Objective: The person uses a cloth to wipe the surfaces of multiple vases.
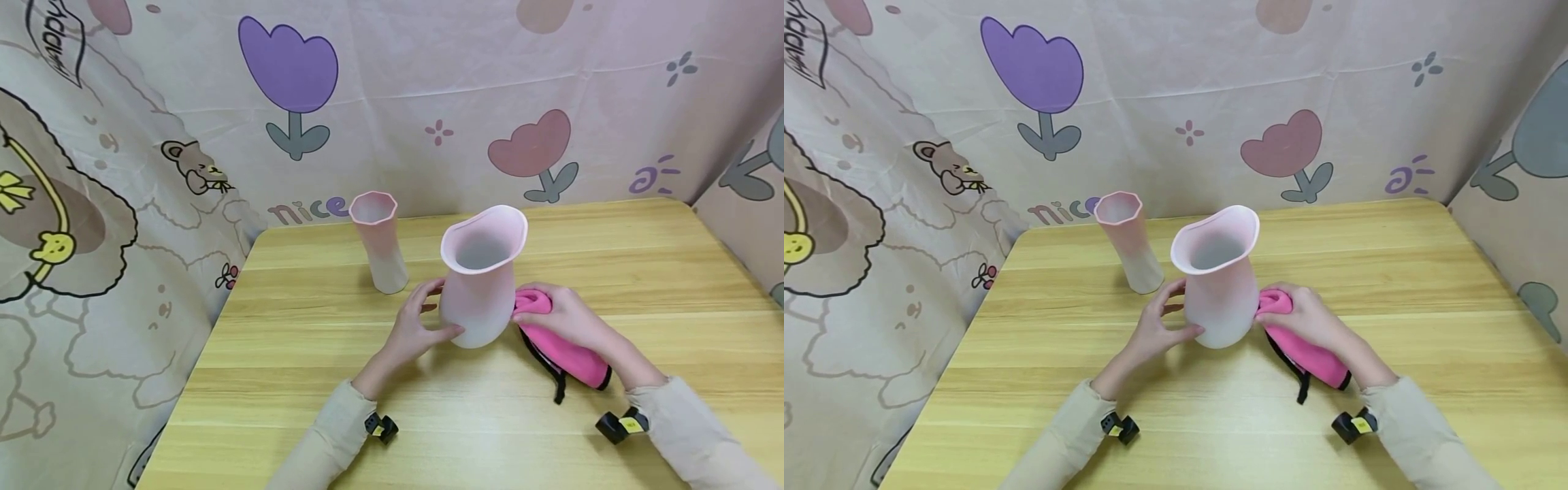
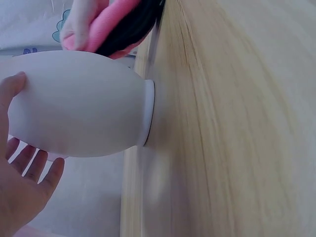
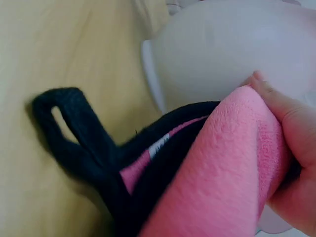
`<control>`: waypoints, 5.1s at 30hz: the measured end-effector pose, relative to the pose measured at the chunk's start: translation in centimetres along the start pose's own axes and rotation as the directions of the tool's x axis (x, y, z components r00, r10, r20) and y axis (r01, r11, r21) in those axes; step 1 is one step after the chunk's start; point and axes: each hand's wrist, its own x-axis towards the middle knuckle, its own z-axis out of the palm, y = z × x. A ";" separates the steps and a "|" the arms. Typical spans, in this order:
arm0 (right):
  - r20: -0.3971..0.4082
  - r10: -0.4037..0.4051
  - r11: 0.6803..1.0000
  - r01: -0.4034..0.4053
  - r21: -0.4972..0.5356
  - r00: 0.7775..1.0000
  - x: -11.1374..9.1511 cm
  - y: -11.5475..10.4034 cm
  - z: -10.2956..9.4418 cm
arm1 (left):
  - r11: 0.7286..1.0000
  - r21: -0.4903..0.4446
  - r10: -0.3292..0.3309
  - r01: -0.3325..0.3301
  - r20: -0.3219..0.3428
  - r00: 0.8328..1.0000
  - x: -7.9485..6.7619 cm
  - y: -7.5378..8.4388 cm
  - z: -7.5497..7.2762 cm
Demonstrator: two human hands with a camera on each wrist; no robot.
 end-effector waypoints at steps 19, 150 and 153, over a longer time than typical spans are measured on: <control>-0.317 -0.091 0.976 0.148 0.160 0.944 1.0 -6.0 -2.8 | 1.000 -0.009 -0.005 0.005 -0.006 1.000 -0.1 0.0 0.0; -0.538 -0.025 0.882 0.272 0.385 0.842 -0.1 -6.9 -5.2 | 0.980 0.198 0.030 -0.022 -0.041 0.999 -0.4 -3.7 1.2; -0.517 0.011 0.929 0.183 0.322 0.856 -0.7 -5.6 -5.0 | 0.957 0.288 -0.005 0.015 -0.037 0.999 -0.7 -3.9 1.7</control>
